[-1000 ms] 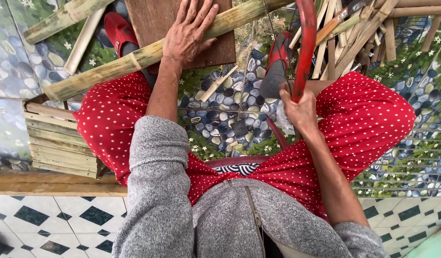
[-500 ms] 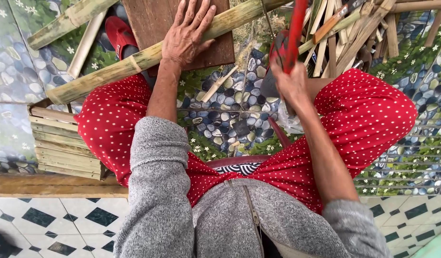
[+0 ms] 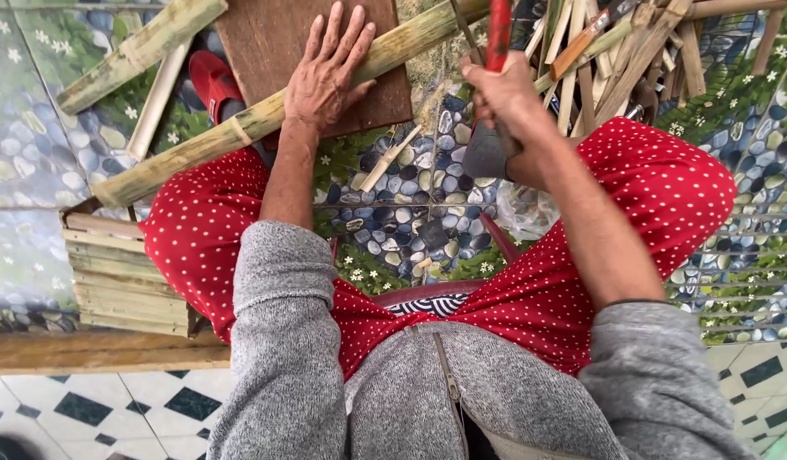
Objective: A person is sitting on the floor and using a hand saw to cut a bamboo stalk into smaller pieces.
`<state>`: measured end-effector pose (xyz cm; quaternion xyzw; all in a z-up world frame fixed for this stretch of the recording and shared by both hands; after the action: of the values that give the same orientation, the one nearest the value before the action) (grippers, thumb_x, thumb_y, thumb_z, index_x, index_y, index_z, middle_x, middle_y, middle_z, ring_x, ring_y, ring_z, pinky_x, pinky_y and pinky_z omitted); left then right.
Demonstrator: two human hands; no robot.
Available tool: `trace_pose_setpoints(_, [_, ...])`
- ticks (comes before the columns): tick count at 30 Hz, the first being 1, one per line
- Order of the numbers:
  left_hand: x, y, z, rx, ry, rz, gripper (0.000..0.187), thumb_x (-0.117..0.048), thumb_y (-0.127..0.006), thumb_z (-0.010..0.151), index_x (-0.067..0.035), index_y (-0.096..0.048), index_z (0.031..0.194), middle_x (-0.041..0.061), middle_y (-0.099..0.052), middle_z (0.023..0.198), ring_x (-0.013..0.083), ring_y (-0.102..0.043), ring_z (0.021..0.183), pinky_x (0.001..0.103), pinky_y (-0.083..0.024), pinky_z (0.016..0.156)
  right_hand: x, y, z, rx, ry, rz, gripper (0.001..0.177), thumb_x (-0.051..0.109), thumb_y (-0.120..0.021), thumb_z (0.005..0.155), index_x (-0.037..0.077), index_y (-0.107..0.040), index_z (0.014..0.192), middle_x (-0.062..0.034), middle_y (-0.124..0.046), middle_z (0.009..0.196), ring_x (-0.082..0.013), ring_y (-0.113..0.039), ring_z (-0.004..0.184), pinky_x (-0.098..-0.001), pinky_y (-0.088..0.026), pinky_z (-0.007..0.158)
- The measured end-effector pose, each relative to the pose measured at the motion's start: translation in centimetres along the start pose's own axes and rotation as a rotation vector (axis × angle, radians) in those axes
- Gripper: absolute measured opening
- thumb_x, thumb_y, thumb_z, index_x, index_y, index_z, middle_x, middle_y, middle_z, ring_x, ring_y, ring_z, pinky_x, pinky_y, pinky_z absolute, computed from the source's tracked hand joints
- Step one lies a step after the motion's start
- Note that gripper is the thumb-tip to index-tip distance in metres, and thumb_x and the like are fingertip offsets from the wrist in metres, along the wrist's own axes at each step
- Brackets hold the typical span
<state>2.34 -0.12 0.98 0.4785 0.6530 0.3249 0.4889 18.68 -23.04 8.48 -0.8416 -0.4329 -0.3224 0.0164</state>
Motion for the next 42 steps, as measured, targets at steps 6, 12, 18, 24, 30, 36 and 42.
trace_pose_setpoints(6, [1.8,-4.7,0.5,-0.217,-0.022,0.285,0.069,-0.058,-0.048,0.117,-0.007,-0.034,0.162,0.018,-0.007,0.174,0.0401,-0.006,0.159,0.054,-0.009,0.132,5.2,7.2,-4.9,0.148,-0.134,0.196,0.018,0.029,-0.073,0.102,0.015,-0.066,0.110,0.0136,-0.046,0.056,0.0010,-0.034,0.040,-0.0128,-0.024,0.033])
trace_pose_setpoints(12, [2.7,-7.2,0.6,-0.357,-0.006,0.461,0.067,-0.067,-0.056,0.115,-0.004,-0.055,0.137,0.024,-0.030,0.163,0.0415,-0.022,0.155,0.049,-0.015,0.133,0.3,21.5,2.0,0.268,-0.029,0.047,0.032,0.041,-0.057,0.113,0.017,-0.060,0.134,0.0192,-0.035,0.065,0.0066,-0.032,0.048,-0.0105,-0.024,0.035])
trace_pose_setpoints(18, [1.9,-6.7,-0.1,-0.360,-0.033,0.449,0.067,-0.060,-0.061,0.111,0.000,-0.050,0.138,0.025,-0.051,0.139,0.0447,-0.043,0.140,0.051,-0.030,0.125,-10.3,25.2,2.6,0.138,-0.137,0.001,0.039,0.046,-0.060,0.109,0.015,-0.063,0.133,0.0113,-0.045,0.076,0.0007,-0.043,0.059,-0.0147,-0.038,0.045])
trace_pose_setpoints(24, [0.6,-7.2,-0.7,-0.518,0.008,0.479,0.064,-0.060,-0.075,0.104,-0.008,-0.056,0.135,0.021,-0.058,0.133,0.0425,-0.051,0.135,0.049,-0.044,0.117,-20.2,24.8,5.5,-0.135,-0.377,-0.193,0.051,0.052,-0.060,0.105,0.012,-0.060,0.138,-0.0143,-0.060,0.133,-0.0337,-0.058,0.116,-0.0517,-0.046,0.100])
trace_pose_setpoints(30, [0.3,-7.3,-0.7,-0.581,0.099,0.323,0.059,-0.058,-0.073,0.105,-0.009,-0.055,0.132,0.016,-0.058,0.136,0.0402,-0.047,0.138,0.046,-0.047,0.114,-29.3,28.1,12.6,-0.191,-0.206,-0.376,0.055,0.036,-0.073,0.099,0.008,-0.054,0.143,-0.0161,-0.052,0.145,-0.0346,-0.054,0.124,-0.0493,-0.046,0.101])
trace_pose_setpoints(36, [0.3,-7.3,-0.9,-0.602,0.099,0.321,0.056,-0.057,-0.067,0.108,-0.008,-0.055,0.130,0.017,-0.055,0.139,0.0406,-0.046,0.139,0.045,-0.050,0.111,-7.3,22.3,1.3,-0.078,0.244,-0.194,0.029,0.006,-0.050,0.119,-0.003,-0.047,0.147,-0.0230,-0.058,0.137,-0.0301,-0.066,0.115,-0.0345,-0.058,0.096])
trace_pose_setpoints(42, [0.6,-7.9,-0.5,-0.586,0.116,0.370,0.061,-0.058,-0.073,0.106,-0.007,-0.053,0.134,0.018,-0.054,0.141,0.0401,-0.048,0.138,0.046,-0.048,0.111,4.2,11.2,-9.4,-0.111,0.826,-0.341,0.014,-0.007,-0.052,0.122,-0.008,-0.063,0.132,-0.0230,-0.069,0.125,-0.0245,-0.059,0.099,-0.0339,-0.050,0.081])
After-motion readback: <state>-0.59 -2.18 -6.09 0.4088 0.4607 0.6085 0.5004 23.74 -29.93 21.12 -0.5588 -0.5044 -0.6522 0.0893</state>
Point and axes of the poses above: each hand's wrist, its own z-axis towards the middle knuckle, its own y-axis out of the back of the hand, x = y × z, the point moved 2 cm from there along z, towards the middle knuckle
